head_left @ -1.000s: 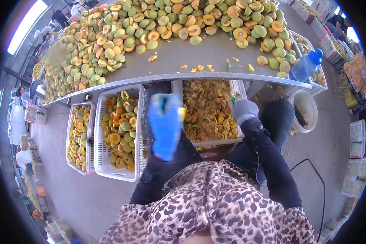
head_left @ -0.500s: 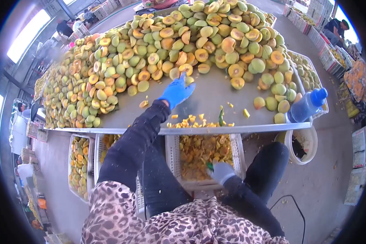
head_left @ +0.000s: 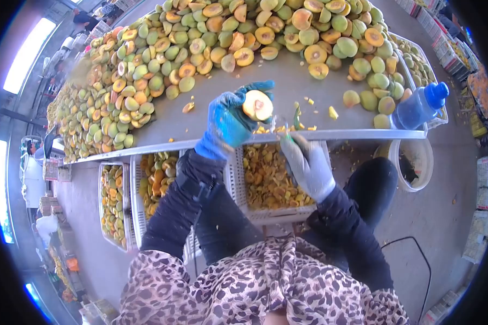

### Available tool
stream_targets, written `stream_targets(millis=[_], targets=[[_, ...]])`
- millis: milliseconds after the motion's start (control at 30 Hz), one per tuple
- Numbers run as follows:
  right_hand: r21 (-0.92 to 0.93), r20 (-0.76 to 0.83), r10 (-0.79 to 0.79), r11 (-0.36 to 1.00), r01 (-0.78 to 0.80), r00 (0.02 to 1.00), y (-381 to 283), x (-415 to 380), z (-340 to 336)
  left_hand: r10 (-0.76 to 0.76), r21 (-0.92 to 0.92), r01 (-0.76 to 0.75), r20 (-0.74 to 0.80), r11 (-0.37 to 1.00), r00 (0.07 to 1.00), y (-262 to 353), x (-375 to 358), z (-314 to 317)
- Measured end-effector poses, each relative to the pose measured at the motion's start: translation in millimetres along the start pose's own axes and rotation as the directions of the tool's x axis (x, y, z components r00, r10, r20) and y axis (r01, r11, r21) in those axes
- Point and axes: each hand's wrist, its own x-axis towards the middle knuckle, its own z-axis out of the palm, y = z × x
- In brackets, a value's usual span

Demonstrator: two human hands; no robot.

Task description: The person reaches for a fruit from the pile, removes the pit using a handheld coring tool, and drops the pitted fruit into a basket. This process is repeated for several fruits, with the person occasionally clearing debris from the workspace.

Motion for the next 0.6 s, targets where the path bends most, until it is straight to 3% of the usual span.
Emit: stream_targets(millis=[67,100,167,200,233,300,367,433,467,533,567,600], targets=[[-0.067,0.059,0.083,0.995,-0.079,0.995,-20.5,0.3,6.3,0.154,-0.049,-0.166,-0.185,0.985,0.971,-15.6,-28.7,34.6],[-0.067,0.067,0.085,0.994,-0.081,0.994,-19.2,-4.4,12.0,0.157,-0.051,-0.17,-0.193,0.984,0.969,-22.9,-38.5,40.0],[0.072,0.113,0.051,0.996,-0.059,0.992,-16.2,-13.6,23.6,0.335,0.068,-0.329,-0.279,0.942,0.9,-33.2,-54.8,47.4],[-0.016,0.14,0.024,1.0,-0.022,0.99,-20.0,-20.5,24.4,0.3,-0.054,-0.332,-0.311,0.942,0.902,-35.1,-61.6,51.1],[-0.02,0.15,0.025,1.0,-0.023,0.988,-20.4,-25.5,25.9,0.304,-0.057,-0.338,-0.318,0.939,0.898,-39.9,-65.7,52.4],[-0.274,0.197,-0.096,0.95,0.149,0.976,-19.4,-34.7,25.8,0.553,0.33,-0.457,-0.317,0.826,0.77,-50.0,-73.2,53.5],[-0.274,0.227,-0.098,0.948,0.16,0.969,-22.1,-41.2,24.7,0.524,0.258,-0.462,-0.288,0.848,0.801,-56.9,-83.3,46.7],[-0.048,0.366,0.094,0.995,-0.082,0.926,-34.9,-48.2,19.7,0.497,0.18,-0.464,-0.253,0.867,0.83,-60.1,-87.8,46.7],[-0.056,0.37,0.093,0.995,-0.078,0.924,-39.6,-51.5,18.0,0.439,0.115,-0.424,-0.283,0.898,0.853,-58.9,-85.7,48.4],[-0.118,0.409,0.311,0.95,-0.288,0.858,-50.1,-56.2,16.7,0.398,0.055,-0.403,-0.318,0.914,0.861,-61.8,-87.0,50.5],[-0.105,0.483,0.459,0.876,-0.471,0.746,-60.9,-57.2,9.2,0.415,0.083,-0.408,-0.247,0.909,0.875,-66.9,-88.3,49.4],[-0.11,0.425,0.439,0.893,-0.436,0.791,-58.2,-60.9,11.7,0.437,0.121,-0.421,-0.186,0.899,0.88,-69.4,-91.9,47.0]])
